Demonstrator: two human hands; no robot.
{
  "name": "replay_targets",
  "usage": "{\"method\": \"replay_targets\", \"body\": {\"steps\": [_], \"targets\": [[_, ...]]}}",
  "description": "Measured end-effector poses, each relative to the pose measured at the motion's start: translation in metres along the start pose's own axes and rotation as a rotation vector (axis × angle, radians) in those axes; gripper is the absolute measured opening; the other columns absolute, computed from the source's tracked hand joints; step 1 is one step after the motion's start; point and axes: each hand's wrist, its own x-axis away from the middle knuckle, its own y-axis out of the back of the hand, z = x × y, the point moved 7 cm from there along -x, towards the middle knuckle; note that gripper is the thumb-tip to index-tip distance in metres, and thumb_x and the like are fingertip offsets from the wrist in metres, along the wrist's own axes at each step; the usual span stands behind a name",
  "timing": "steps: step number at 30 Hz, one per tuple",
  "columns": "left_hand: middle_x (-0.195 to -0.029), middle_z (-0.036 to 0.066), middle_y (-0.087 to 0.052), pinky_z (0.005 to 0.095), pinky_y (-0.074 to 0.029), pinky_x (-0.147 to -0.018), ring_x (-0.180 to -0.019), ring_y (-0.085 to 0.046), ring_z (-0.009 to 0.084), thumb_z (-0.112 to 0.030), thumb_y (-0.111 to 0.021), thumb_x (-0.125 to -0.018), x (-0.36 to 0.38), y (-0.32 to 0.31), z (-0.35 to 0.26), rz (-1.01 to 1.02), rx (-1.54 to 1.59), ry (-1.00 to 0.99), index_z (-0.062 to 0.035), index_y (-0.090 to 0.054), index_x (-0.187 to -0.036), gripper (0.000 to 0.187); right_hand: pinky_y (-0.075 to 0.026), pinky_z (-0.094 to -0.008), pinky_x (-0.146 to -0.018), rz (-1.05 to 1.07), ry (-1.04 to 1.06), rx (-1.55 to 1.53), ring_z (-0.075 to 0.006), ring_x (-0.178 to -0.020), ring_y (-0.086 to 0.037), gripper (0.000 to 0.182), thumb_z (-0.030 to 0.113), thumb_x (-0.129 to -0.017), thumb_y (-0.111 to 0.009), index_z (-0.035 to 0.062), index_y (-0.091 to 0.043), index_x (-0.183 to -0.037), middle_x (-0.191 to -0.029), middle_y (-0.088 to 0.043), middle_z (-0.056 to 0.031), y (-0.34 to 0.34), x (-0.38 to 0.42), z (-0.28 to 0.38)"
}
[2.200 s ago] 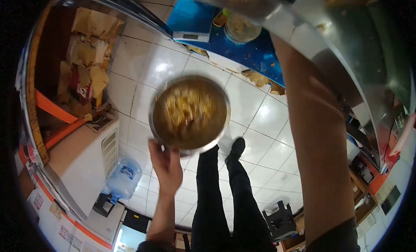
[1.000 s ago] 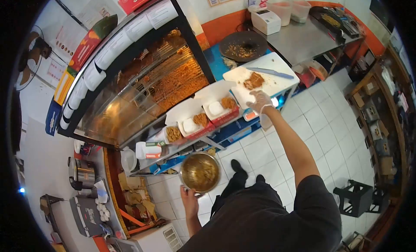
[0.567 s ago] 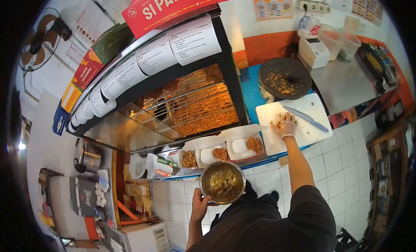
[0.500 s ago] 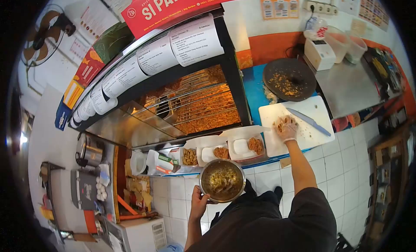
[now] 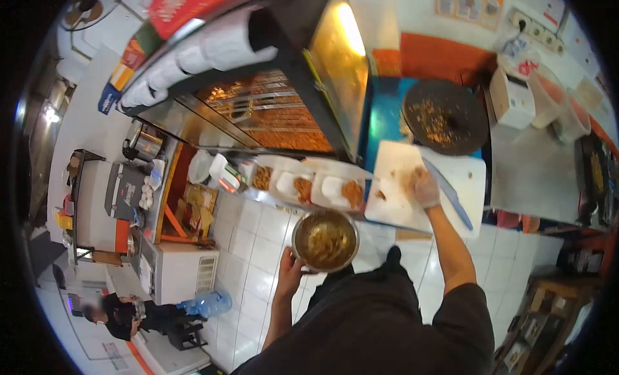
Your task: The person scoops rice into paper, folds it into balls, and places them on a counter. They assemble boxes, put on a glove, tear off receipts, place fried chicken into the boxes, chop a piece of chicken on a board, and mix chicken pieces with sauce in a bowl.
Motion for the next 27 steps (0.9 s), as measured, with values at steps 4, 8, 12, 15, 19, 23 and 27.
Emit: {"method": "replay_targets", "body": {"steps": [4, 8, 12, 15, 19, 23, 27], "targets": [[-0.112, 0.013, -0.055, 0.042, -0.062, -0.068, -0.098, -0.062, 0.0243, -0.001, -0.049, -0.089, -0.013, -0.063, 0.021, 0.153, -0.022, 0.052, -0.0063, -0.041, -0.115, 0.027, -0.052, -0.0313, -0.076, -0.268, -0.628, -0.79, -0.0186, -0.087, -0.064, 0.026, 0.021, -0.093, -0.06, 0.0074, -0.063, -0.115, -0.104, -0.064, -0.0118, 0.025, -0.011, -0.074], [-0.111, 0.016, -0.054, 0.0373, -0.064, -0.067, -0.094, -0.064, 0.0234, -0.002, -0.048, -0.09, -0.04, -0.14, 0.02, 0.273, 0.022, 0.025, -0.0045, -0.04, -0.117, 0.028, -0.051, -0.0259, -0.074, -0.207, -0.588, -1.39, -0.0146, -0.09, -0.063, 0.026, 0.015, -0.092, -0.062, 0.0023, -0.06, -0.115, -0.106, -0.064, -0.0074, 0.14, -0.038, -0.006], [-0.11, 0.014, -0.053, 0.0362, -0.064, -0.068, -0.095, -0.064, 0.0223, -0.001, -0.048, -0.091, -0.052, -0.186, 0.01, 0.323, 0.079, 0.051, -0.0035, -0.04, -0.117, 0.027, -0.047, -0.0415, -0.093, 0.145, 0.174, -0.892, -0.0308, -0.111, -0.058, 0.041, 0.027, -0.09, -0.064, 0.0042, -0.056, -0.123, -0.128, -0.055, -0.0189, 0.202, -0.036, 0.09], [-0.11, 0.013, -0.052, 0.0361, -0.064, -0.068, -0.095, -0.064, 0.0218, 0.0, -0.048, -0.091, -0.045, -0.186, 0.007, 0.345, 0.109, 0.015, -0.0031, -0.039, -0.117, 0.027, -0.042, -0.0456, -0.099, 0.302, 0.363, -0.51, -0.036, -0.116, -0.055, 0.041, 0.032, -0.089, -0.065, 0.005, -0.059, -0.119, -0.125, -0.056, -0.0223, 0.203, -0.023, 0.12], [-0.107, 0.012, -0.052, 0.0336, -0.063, -0.067, -0.095, -0.062, 0.0207, 0.004, -0.049, -0.087, -0.022, -0.127, 0.044, 0.2, -0.036, -0.046, -0.0024, -0.042, -0.112, 0.026, -0.048, -0.0433, -0.091, 0.19, -0.165, -1.16, -0.0329, -0.104, -0.062, 0.029, 0.026, -0.09, -0.063, 0.0063, -0.063, -0.111, -0.115, -0.062, -0.0188, 0.177, -0.027, 0.053], [-0.103, 0.013, -0.054, 0.0329, -0.062, -0.062, -0.087, -0.064, 0.024, 0.008, -0.048, -0.085, 0.03, -0.082, 0.043, 0.028, 0.162, 0.09, -0.0032, -0.041, -0.106, 0.024, -0.051, -0.0397, -0.085, 0.336, -0.082, -0.769, -0.0329, -0.094, -0.065, 0.024, 0.02, -0.091, -0.058, 0.0079, -0.064, -0.111, -0.107, -0.064, -0.0169, 0.118, -0.045, 0.056], [-0.103, 0.013, -0.053, 0.0344, -0.063, -0.062, -0.085, -0.064, 0.0241, 0.008, -0.047, -0.086, 0.055, -0.056, 0.057, -0.087, 0.174, 0.094, -0.0034, -0.041, -0.106, 0.023, -0.052, -0.0394, -0.081, 0.27, 0.39, -0.216, -0.0345, -0.092, -0.063, 0.025, 0.017, -0.089, -0.055, 0.0084, -0.063, -0.111, -0.102, -0.063, -0.0185, 0.008, -0.009, 0.117]]}}
